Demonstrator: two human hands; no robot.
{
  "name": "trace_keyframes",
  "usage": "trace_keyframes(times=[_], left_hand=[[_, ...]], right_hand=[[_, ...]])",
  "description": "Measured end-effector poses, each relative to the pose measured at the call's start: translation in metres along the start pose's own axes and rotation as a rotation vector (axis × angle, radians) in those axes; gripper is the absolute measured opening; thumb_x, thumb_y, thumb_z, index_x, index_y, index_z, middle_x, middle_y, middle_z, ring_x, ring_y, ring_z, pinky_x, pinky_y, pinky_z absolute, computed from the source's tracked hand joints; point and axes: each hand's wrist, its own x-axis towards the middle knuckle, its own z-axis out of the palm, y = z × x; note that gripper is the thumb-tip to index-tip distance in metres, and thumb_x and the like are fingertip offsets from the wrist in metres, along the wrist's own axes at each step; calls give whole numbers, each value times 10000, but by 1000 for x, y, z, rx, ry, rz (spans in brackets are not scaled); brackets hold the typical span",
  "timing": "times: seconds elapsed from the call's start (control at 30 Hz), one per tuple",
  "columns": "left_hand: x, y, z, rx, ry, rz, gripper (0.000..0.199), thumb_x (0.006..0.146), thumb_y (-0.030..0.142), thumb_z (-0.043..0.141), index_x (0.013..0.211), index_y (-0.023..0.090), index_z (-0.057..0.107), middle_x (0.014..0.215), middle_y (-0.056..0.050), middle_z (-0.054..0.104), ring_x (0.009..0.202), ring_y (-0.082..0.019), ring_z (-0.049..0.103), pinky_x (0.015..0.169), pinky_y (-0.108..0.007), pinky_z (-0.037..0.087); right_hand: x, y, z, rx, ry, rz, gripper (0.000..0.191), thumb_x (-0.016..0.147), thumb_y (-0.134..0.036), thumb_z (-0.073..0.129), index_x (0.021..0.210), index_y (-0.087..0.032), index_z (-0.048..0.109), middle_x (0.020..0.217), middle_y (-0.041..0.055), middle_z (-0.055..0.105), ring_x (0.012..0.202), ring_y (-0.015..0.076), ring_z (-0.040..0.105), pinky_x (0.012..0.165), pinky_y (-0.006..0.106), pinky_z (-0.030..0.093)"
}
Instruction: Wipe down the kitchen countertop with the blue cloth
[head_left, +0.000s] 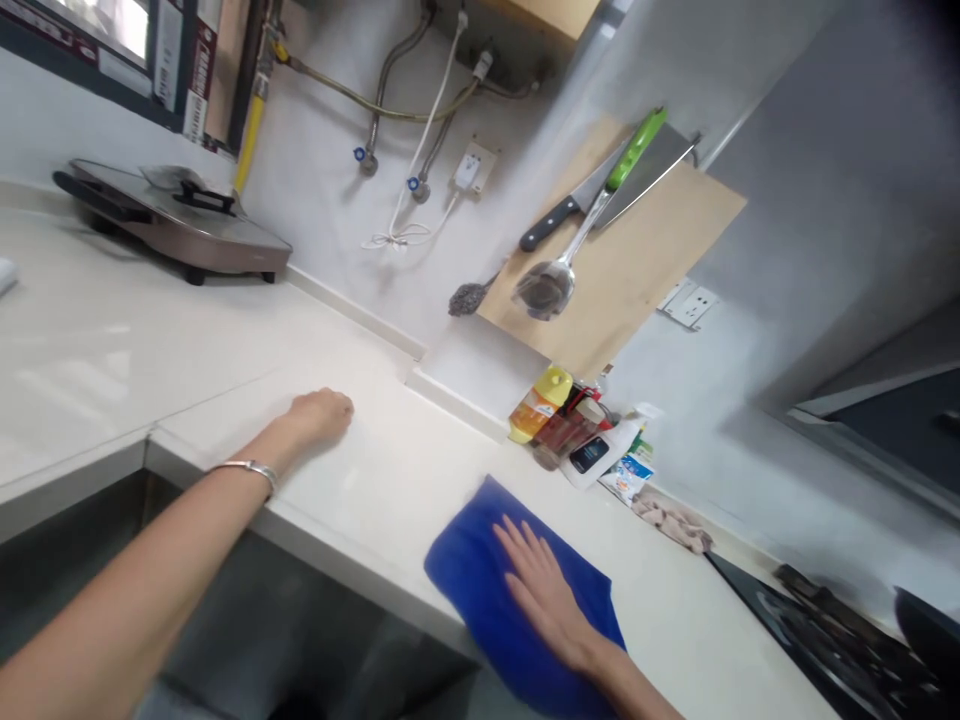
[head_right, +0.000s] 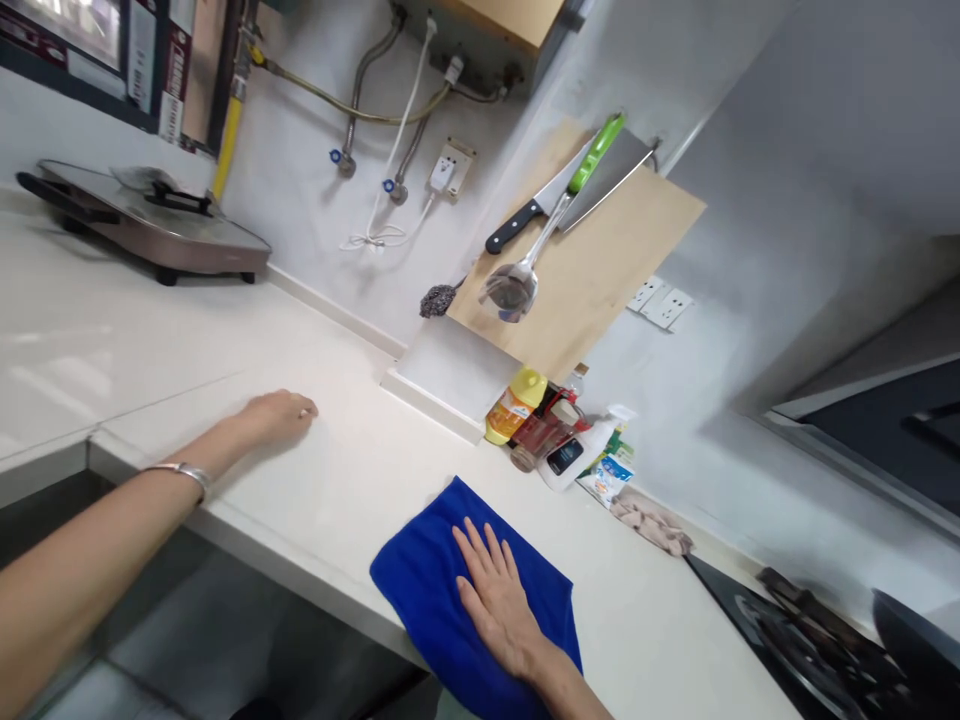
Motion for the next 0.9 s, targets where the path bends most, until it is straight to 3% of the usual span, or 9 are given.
trace_keyframes(times=[0.17,0.3,0.43,0.53,0.67,0.8,0.9], left_hand=[[-28,-71,-36,96,62,-188,394,874,263,439,1151,189,709,1166,-174,672,1075,-336,628,922,-463,480],[-51,-97,-46,134,111,-247,385,899,293,437,1176,214,693,1150,-147,677,1081,-309,608,950,-455,466],[-68,-102,-39,131,130,-232,389,888,310,448,1181,204,681,1173,-125,667,1077,-279,584,960,-429,454],[-78,-98,-29,125,186,-229,454,903,429,428,1264,238,625,1210,-100,645,1119,-271,544,988,-424,435],[-85,-93,-21,79,235,-280,449,906,523,366,1122,312,698,1086,-57,685,1013,-248,576,918,-391,459],[-87,-90,-22,63,275,-304,419,881,494,389,961,287,745,969,-60,708,900,-229,594,850,-370,465],[-89,-88,-24,79,270,-312,409,874,449,380,962,284,744,995,-52,718,897,-220,604,843,-364,469]], right_hand=[[36,-43,4,-17,29,-132,563,1009,-515,239,1546,-388,125,1637,-27,139,1510,296,64,1204,631,144],[82,-77,12,-41,61,-214,556,1007,-496,250,1545,-378,170,1634,-31,170,1507,315,103,1195,636,176],[131,-100,18,-49,85,-241,556,1000,-506,235,1539,-371,214,1631,-32,193,1499,344,135,1184,653,183],[163,-103,19,-44,78,-217,564,997,-527,213,1533,-358,248,1623,-22,227,1492,346,167,1185,639,197],[192,-91,21,-36,98,-216,583,992,-557,191,1523,-336,288,1609,2,277,1478,338,222,1180,623,225],[209,-72,23,-54,123,-204,596,991,-562,175,1523,-321,291,1601,18,299,1470,322,253,1177,607,245],[217,-59,25,-68,120,-175,599,992,-550,165,1521,-303,301,1601,30,298,1469,313,258,1178,588,259]])
